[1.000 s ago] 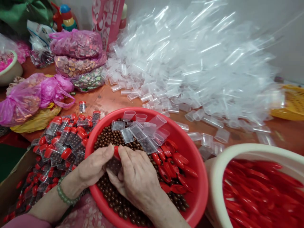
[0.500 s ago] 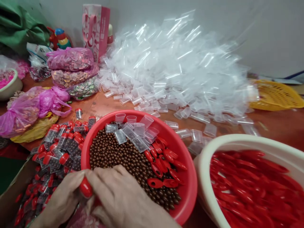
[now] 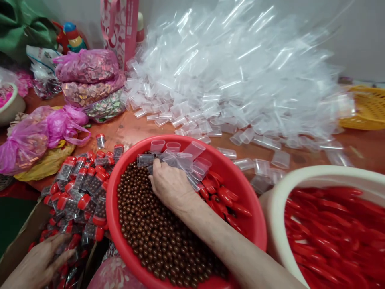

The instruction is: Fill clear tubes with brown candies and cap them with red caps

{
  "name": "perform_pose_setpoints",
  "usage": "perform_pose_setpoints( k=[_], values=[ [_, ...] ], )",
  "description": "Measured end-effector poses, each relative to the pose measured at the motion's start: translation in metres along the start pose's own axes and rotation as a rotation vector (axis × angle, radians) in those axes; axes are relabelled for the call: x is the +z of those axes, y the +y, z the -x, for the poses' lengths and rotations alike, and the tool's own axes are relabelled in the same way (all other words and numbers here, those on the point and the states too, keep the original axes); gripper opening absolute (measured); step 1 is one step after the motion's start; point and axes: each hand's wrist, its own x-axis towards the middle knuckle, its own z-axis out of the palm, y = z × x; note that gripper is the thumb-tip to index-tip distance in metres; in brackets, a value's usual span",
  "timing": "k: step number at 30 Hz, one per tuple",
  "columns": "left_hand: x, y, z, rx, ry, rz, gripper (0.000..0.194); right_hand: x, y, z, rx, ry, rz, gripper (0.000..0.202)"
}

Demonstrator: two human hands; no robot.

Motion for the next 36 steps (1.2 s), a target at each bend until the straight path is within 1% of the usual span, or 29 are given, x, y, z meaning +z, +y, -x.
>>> perform_pose_setpoints(
  k=[2,5,6,7,9,10,12,14,17,20,24,28,31,33,34,36],
  values=[
    [-0.010,0.020,-0.001,0.122,0.018,0.150,0.034,0.000,-0.001,0.001,-0.034,-0.002,0.039,0.020],
    [-0.021,0.067,-0.011,0.349,0.031,0.446,0.029,0.002,-0.002,0.003,-0.099,0.018,0.107,0.021],
    [-0.021,0.084,-0.016,0.393,0.055,0.527,0.030,0.003,-0.001,0.004,-0.125,0.027,0.130,0.023],
    [-0.020,0.101,-0.023,0.393,0.084,0.603,0.034,0.004,0.000,0.004,-0.155,0.035,0.151,0.024],
    [-0.015,0.129,-0.037,0.326,0.132,0.749,0.046,0.006,0.004,0.005,-0.230,0.048,0.188,0.027],
    [-0.011,0.140,-0.044,0.317,0.122,0.785,0.052,0.006,0.007,0.006,-0.273,0.052,0.202,0.027],
    [-0.006,0.158,-0.056,0.296,0.051,0.808,0.063,0.007,0.013,0.008,-0.363,0.053,0.223,0.027],
    [-0.004,0.170,-0.063,0.274,-0.029,0.789,0.070,0.008,0.016,0.011,-0.446,0.045,0.228,0.024],
    [-0.004,0.180,-0.069,0.263,-0.098,0.751,0.076,0.014,0.013,0.014,-0.552,0.026,0.197,0.020],
    [-0.003,0.185,-0.074,0.245,-0.158,0.769,0.079,0.023,0.007,0.015,-0.645,0.012,0.113,0.021],
    [0.002,0.184,-0.076,0.203,-0.167,0.876,0.081,0.030,0.007,0.015,-0.728,-0.016,-0.082,0.025],
    [0.004,0.178,-0.072,0.178,-0.149,1.024,0.076,0.026,0.022,0.017,-0.722,-0.039,-0.326,0.033],
    [0.002,0.174,-0.070,0.225,-0.128,1.115,0.071,0.018,0.033,0.020,-0.660,-0.073,-0.667,0.034],
    [0.001,0.173,-0.071,0.268,-0.077,1.103,0.068,0.012,0.038,0.023,-0.612,-0.124,-0.932,0.037],
    [0.000,0.174,-0.071,0.291,-0.041,1.069,0.066,0.009,0.040,0.025,-0.601,-0.149,-1.027,0.037],
    [-0.003,0.175,-0.073,0.353,-0.005,1.003,0.062,0.003,0.043,0.028,-0.609,-0.178,-1.122,0.038]
  ],
)
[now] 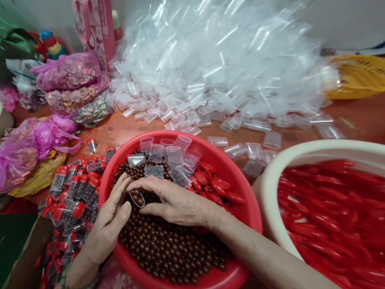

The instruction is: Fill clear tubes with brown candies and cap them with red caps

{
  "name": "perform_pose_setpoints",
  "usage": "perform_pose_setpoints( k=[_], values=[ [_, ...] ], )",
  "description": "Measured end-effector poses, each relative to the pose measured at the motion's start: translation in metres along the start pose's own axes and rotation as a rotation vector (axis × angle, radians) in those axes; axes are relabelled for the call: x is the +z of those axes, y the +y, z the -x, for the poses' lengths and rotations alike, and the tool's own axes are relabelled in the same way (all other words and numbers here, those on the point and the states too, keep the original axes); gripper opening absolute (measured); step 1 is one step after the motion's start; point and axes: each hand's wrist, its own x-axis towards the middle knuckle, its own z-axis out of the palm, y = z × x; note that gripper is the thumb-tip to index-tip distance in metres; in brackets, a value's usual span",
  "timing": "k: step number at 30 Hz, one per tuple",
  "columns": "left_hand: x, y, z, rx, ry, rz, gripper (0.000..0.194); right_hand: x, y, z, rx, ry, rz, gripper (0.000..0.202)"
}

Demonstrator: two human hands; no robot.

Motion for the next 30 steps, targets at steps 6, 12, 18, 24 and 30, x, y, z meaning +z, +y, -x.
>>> perform_pose_setpoints(
  k=[6,12,18,24,30],
  values=[
    [0.005,0.009,-0.013,-0.046,-0.187,0.244,0.067,-0.002,-0.012,0.010,-0.099,0.049,-0.018,0.035],
    [0.006,0.009,-0.014,-0.012,-0.271,0.177,0.037,0.003,-0.014,0.021,-0.078,0.148,0.053,0.037],
    [0.005,0.009,-0.018,0.005,-0.243,0.175,0.033,0.009,-0.010,0.024,-0.111,0.281,0.097,0.019],
    [0.003,0.011,-0.016,0.024,-0.126,0.124,0.021,0.005,-0.006,0.038,-0.029,0.418,0.229,0.013],
    [-0.008,0.024,-0.002,0.261,-0.207,0.014,0.015,-0.014,-0.003,0.082,0.223,0.637,0.325,0.023]
  ],
)
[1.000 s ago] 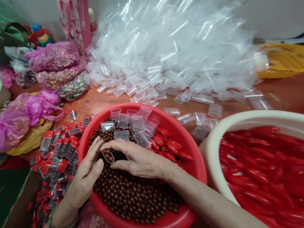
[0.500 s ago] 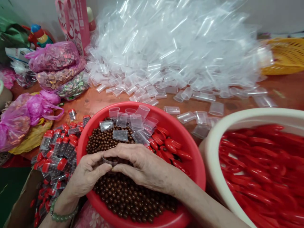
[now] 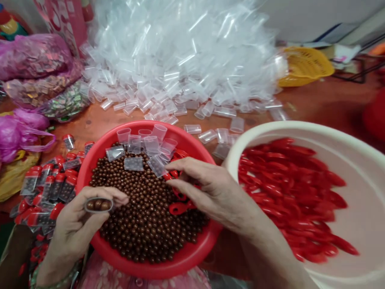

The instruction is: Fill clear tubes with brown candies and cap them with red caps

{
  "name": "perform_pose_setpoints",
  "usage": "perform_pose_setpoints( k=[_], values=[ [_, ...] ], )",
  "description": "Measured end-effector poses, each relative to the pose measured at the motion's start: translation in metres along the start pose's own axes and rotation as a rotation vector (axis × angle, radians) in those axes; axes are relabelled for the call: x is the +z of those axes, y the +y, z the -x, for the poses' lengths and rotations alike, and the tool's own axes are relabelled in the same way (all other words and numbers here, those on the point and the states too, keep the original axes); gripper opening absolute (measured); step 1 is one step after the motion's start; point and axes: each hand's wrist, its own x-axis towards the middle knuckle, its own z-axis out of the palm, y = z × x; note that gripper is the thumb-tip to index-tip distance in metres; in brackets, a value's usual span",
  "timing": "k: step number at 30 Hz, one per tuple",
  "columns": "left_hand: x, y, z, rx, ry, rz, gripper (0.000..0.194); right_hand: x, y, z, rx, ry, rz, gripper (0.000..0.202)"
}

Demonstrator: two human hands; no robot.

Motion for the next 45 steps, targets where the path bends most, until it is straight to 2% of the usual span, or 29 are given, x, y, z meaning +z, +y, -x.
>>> perform_pose_setpoints(
  k=[2,5,7,11,16,18,23,28,32,35,38,41,45],
  values=[
    [-0.003,0.001,-0.001,0.016,-0.043,-0.097,0.018,-0.008,0.004,0.010,0.068,0.031,0.040,0.021],
    [-0.005,0.000,-0.004,0.024,-0.059,-0.133,0.019,-0.008,0.006,0.023,0.052,-0.088,0.183,0.022],
    [-0.004,-0.002,-0.007,0.031,-0.070,-0.134,0.018,-0.002,0.007,0.029,0.045,-0.143,0.368,0.026],
    [0.002,-0.008,-0.011,-0.002,-0.073,-0.130,0.014,0.016,0.009,0.032,0.076,-0.146,0.687,0.023],
    [0.011,-0.014,-0.013,-0.116,-0.020,-0.057,0.015,0.031,0.016,0.033,0.056,-0.136,0.774,0.013],
    [0.014,-0.013,-0.013,-0.137,0.008,-0.045,0.014,0.034,0.020,0.035,0.046,-0.113,0.719,0.014],
    [0.027,-0.006,-0.013,-0.167,-0.059,-0.044,0.005,0.026,0.018,0.040,0.033,-0.011,0.442,0.013],
    [0.047,-0.008,-0.011,-0.348,-0.090,0.181,0.015,0.018,-0.003,0.042,0.082,0.190,0.010,0.011],
    [0.061,-0.012,-0.011,-0.453,-0.060,0.475,0.027,0.038,-0.014,0.045,0.087,0.223,-0.313,0.010],
    [0.066,-0.014,-0.010,-0.477,0.008,0.586,0.043,0.056,-0.017,0.047,0.109,0.245,-0.498,0.027],
    [0.066,-0.016,-0.011,-0.508,0.019,0.617,0.055,0.063,-0.016,0.050,0.140,0.247,-0.553,0.043],
    [0.065,-0.015,-0.012,-0.513,0.020,0.633,0.060,0.060,-0.017,0.052,0.098,0.224,-0.493,0.031],
    [0.063,-0.015,-0.013,-0.486,0.039,0.630,0.056,0.051,-0.024,0.053,-0.032,0.189,-0.419,0.022]
  ],
)
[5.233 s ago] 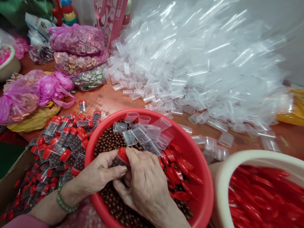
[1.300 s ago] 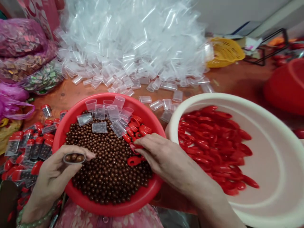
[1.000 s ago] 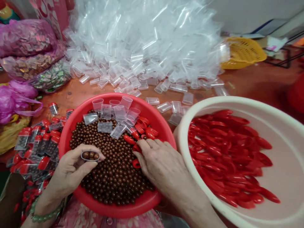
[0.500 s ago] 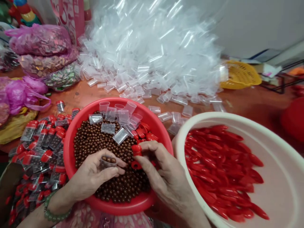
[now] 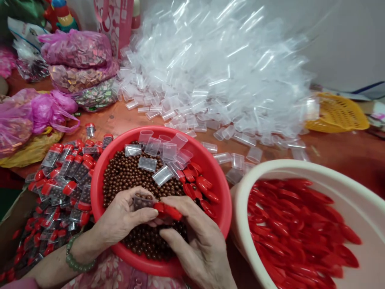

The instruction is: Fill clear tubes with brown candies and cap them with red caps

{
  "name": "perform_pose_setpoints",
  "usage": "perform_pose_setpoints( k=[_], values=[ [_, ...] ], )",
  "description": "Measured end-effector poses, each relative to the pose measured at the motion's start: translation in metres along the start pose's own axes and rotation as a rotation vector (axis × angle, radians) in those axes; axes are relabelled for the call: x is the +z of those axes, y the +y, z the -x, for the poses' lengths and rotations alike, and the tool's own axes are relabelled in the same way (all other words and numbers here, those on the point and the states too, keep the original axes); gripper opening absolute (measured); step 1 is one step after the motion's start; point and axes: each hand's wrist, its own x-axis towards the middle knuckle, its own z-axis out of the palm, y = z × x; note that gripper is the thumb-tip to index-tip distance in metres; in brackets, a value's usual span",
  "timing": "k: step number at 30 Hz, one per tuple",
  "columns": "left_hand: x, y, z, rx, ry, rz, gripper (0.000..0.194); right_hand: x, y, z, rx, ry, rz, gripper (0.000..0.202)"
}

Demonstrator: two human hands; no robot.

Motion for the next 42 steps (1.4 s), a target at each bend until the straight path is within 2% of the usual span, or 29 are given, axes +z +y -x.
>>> perform_pose_setpoints(
  k=[2,4,6,8,10,12,15,17,20,24,27,28,30,32,34,36,42],
  values=[
    [-0.001,0.001,0.000,0.018,0.020,-0.046,0.050,-0.004,-0.003,0.000,-0.053,0.021,0.021,0.018],
    [-0.003,0.003,0.001,0.053,0.041,-0.088,0.042,-0.007,-0.003,0.002,-0.044,0.027,-0.012,0.015],
    [-0.005,0.005,0.002,0.096,0.035,-0.095,0.037,-0.010,-0.001,0.004,0.042,0.005,-0.097,0.017],
    [-0.005,0.007,0.002,0.124,0.012,-0.095,0.032,-0.009,0.002,0.006,0.190,0.008,-0.169,0.022],
    [-0.005,0.008,0.002,0.129,0.007,-0.110,0.028,-0.006,0.003,0.006,0.320,0.058,-0.198,0.029],
    [-0.003,0.008,0.002,0.129,0.023,-0.130,0.025,-0.002,0.002,0.005,0.371,0.137,-0.176,0.034],
    [0.000,0.008,0.002,0.155,0.051,-0.150,0.021,0.004,0.000,0.002,0.250,0.174,-0.036,0.020],
    [0.002,0.007,0.002,0.170,0.082,-0.199,0.019,0.006,0.000,0.002,0.142,0.125,0.052,0.012],
    [0.001,0.002,0.003,0.206,0.138,-0.326,0.021,0.006,0.001,0.003,0.077,0.038,0.095,0.015],
    [-0.002,-0.004,0.003,0.229,0.117,-0.426,0.032,-0.001,0.003,-0.002,0.064,-0.078,0.137,0.010],
    [-0.004,-0.002,0.003,0.186,0.104,-0.407,0.036,-0.007,0.001,-0.011,0.191,-0.152,0.000,0.007],
    [-0.004,-0.001,0.003,0.153,0.090,-0.377,0.032,-0.009,-0.001,-0.014,0.243,-0.109,-0.058,0.008],
    [-0.004,0.000,0.003,0.054,0.018,-0.304,0.021,-0.010,-0.006,-0.020,0.299,0.069,-0.123,0.011],
    [-0.005,-0.001,0.003,-0.040,-0.091,-0.246,0.015,-0.008,-0.009,-0.025,0.277,0.162,-0.101,0.012],
    [-0.006,-0.002,0.002,-0.071,-0.169,-0.207,0.016,-0.005,-0.011,-0.030,0.203,0.086,-0.071,0.009],
    [-0.008,-0.002,0.002,-0.051,-0.195,-0.180,0.019,-0.002,-0.011,-0.034,0.137,-0.012,-0.063,0.006],
    [-0.009,0.002,0.001,-0.031,-0.255,-0.197,0.023,0.006,-0.014,-0.040,0.030,-0.120,-0.019,0.004]
  ],
)
